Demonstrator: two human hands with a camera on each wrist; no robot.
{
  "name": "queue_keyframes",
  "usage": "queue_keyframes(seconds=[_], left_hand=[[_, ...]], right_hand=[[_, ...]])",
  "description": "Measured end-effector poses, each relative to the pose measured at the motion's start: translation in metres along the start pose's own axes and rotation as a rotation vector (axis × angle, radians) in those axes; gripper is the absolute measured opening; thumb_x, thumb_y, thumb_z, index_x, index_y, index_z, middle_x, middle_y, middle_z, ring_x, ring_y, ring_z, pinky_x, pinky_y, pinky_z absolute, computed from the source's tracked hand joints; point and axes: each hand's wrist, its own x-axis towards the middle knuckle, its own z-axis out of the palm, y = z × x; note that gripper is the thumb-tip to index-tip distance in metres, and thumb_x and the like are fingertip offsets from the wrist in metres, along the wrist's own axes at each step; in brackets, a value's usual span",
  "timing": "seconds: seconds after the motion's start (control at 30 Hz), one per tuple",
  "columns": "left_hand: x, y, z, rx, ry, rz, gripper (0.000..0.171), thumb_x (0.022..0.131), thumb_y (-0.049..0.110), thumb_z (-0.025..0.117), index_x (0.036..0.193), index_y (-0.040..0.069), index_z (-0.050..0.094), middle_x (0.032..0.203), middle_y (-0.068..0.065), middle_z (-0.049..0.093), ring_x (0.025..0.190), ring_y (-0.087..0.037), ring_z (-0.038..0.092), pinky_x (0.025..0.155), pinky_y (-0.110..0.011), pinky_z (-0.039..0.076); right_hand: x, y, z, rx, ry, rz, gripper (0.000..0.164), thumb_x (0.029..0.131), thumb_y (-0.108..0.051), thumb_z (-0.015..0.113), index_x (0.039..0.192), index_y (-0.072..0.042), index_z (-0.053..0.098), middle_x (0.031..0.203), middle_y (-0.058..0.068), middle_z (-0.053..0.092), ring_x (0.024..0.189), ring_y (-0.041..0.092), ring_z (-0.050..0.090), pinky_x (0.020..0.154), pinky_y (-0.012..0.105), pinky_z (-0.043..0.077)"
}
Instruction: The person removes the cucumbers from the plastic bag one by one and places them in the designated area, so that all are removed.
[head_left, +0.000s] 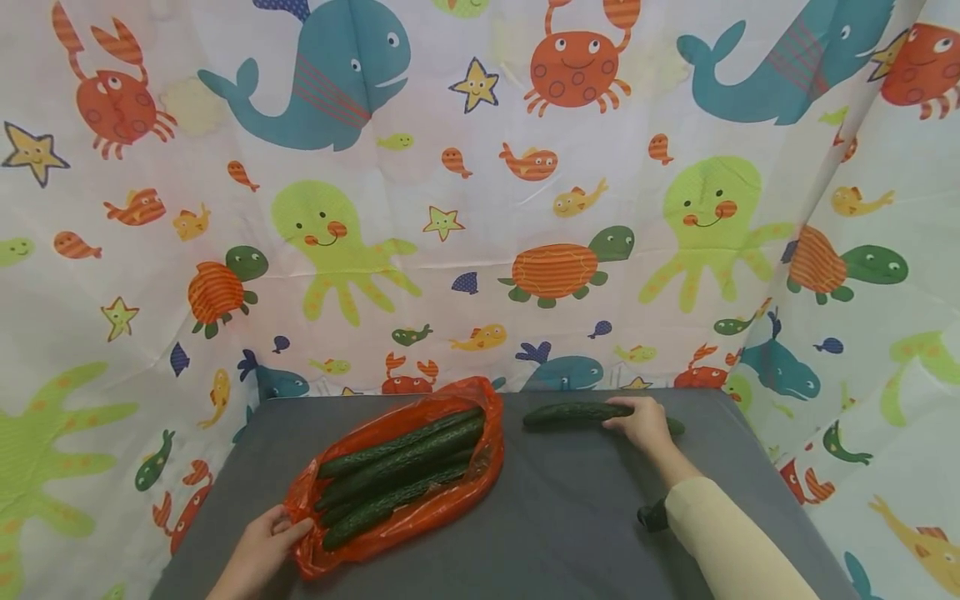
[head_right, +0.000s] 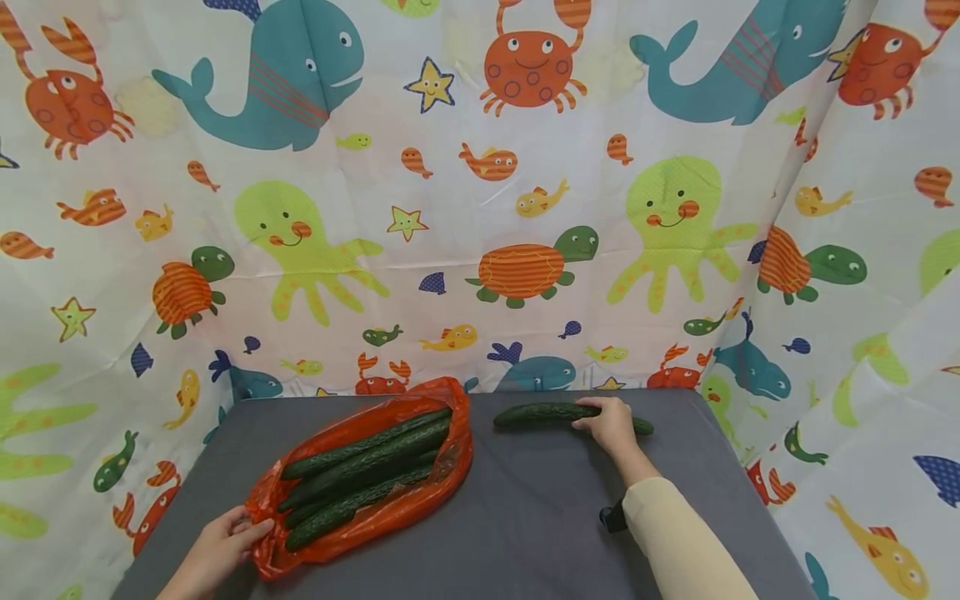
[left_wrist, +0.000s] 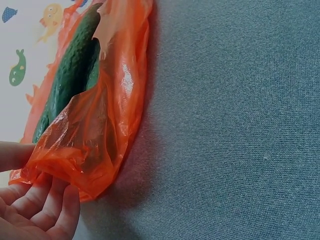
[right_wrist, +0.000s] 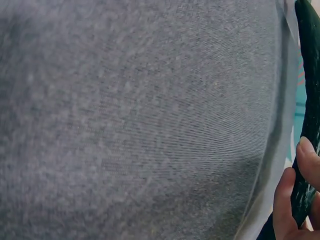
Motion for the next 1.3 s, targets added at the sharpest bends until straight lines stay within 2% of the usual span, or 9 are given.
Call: queue_keyframes(seconds=[0.07,0.13,0.23,0.33,0.43,0.57,0.73,1.0,1.3], left_hand=[[0.000,0.000,0.000,-0.003,-0.001,-0.004,0.116,0.092,0.061,0.064,0.149,-0.024,0.011,0.148,-0.049,0.021,0.136,-0.062,0.032,0.096,-0.058,0.053],[0.000,0.000,0.000,-0.007,-0.002,-0.007,0.115,0.092,0.060,0.064,0.149,-0.024,0.011,0.148,-0.049,0.021,0.136,-0.061,0.032,0.096,-0.058,0.053],[-0.001,0.001,0.000,-0.013,0.001,-0.004,0.114,0.093,0.059,0.064,0.150,-0.024,0.011,0.148,-0.049,0.022,0.136,-0.061,0.032,0.096,-0.058,0.053],[-0.001,0.002,0.001,-0.022,0.009,-0.001,0.115,0.092,0.059,0.065,0.150,-0.024,0.011,0.148,-0.049,0.022,0.136,-0.060,0.032,0.096,-0.058,0.053],[-0.001,0.005,0.002,-0.024,0.014,0.004,0.114,0.092,0.058,0.066,0.150,-0.024,0.011,0.148,-0.049,0.022,0.136,-0.060,0.032,0.096,-0.057,0.053],[-0.001,0.006,0.001,-0.015,0.016,-0.002,0.112,0.093,0.057,0.065,0.150,-0.023,0.012,0.148,-0.049,0.022,0.136,-0.060,0.032,0.096,-0.058,0.053],[0.000,0.006,0.001,0.011,0.017,-0.020,0.110,0.094,0.057,0.064,0.150,-0.023,0.013,0.148,-0.048,0.023,0.136,-0.060,0.032,0.097,-0.060,0.051],[-0.002,0.008,0.002,0.006,0.013,-0.010,0.107,0.097,0.054,0.063,0.149,-0.024,0.012,0.147,-0.049,0.023,0.136,-0.061,0.031,0.097,-0.060,0.051],[-0.002,0.004,0.000,0.014,0.020,-0.011,0.114,0.092,0.060,0.066,0.148,-0.025,0.016,0.147,-0.048,0.025,0.135,-0.061,0.035,0.093,-0.056,0.055]], right_hand=[[0.001,0.001,0.002,-0.013,-0.001,-0.011,0.045,0.078,-0.015,0.089,0.120,-0.008,0.075,0.090,0.014,0.078,0.062,0.018,0.069,0.054,0.028,0.048],[0.003,0.002,0.003,-0.030,-0.001,-0.027,0.044,0.078,-0.015,0.089,0.119,-0.008,0.076,0.097,0.016,0.078,0.074,0.022,0.071,0.059,0.030,0.050],[0.004,0.005,0.006,-0.071,0.000,-0.041,0.043,0.077,-0.017,0.089,0.118,-0.008,0.077,0.114,0.019,0.075,0.099,0.036,0.069,0.080,0.043,0.056],[0.006,0.011,0.007,-0.090,-0.007,-0.021,0.043,0.078,-0.019,0.089,0.118,-0.010,0.077,0.128,0.021,0.068,0.124,0.049,0.056,0.103,0.061,0.046],[0.007,0.016,0.007,-0.098,-0.018,0.003,0.045,0.079,-0.020,0.088,0.120,-0.010,0.076,0.137,0.023,0.062,0.133,0.053,0.046,0.112,0.067,0.032],[0.007,0.014,0.007,-0.123,-0.026,-0.032,0.045,0.080,-0.019,0.087,0.122,-0.008,0.074,0.139,0.024,0.060,0.134,0.052,0.045,0.114,0.069,0.027],[0.006,0.010,0.008,-0.132,-0.039,-0.078,0.049,0.078,-0.012,0.087,0.124,-0.007,0.073,0.139,0.024,0.060,0.134,0.051,0.047,0.112,0.068,0.033],[0.001,-0.006,0.003,-0.086,-0.068,-0.039,0.061,0.080,-0.012,0.085,0.138,-0.010,0.064,0.144,0.026,0.055,0.134,0.054,0.044,0.104,0.068,0.041],[-0.008,-0.028,0.001,-0.053,-0.015,-0.089,0.059,0.084,-0.017,0.084,0.138,-0.010,0.063,0.143,0.025,0.057,0.130,0.049,0.052,0.102,0.065,0.045]])
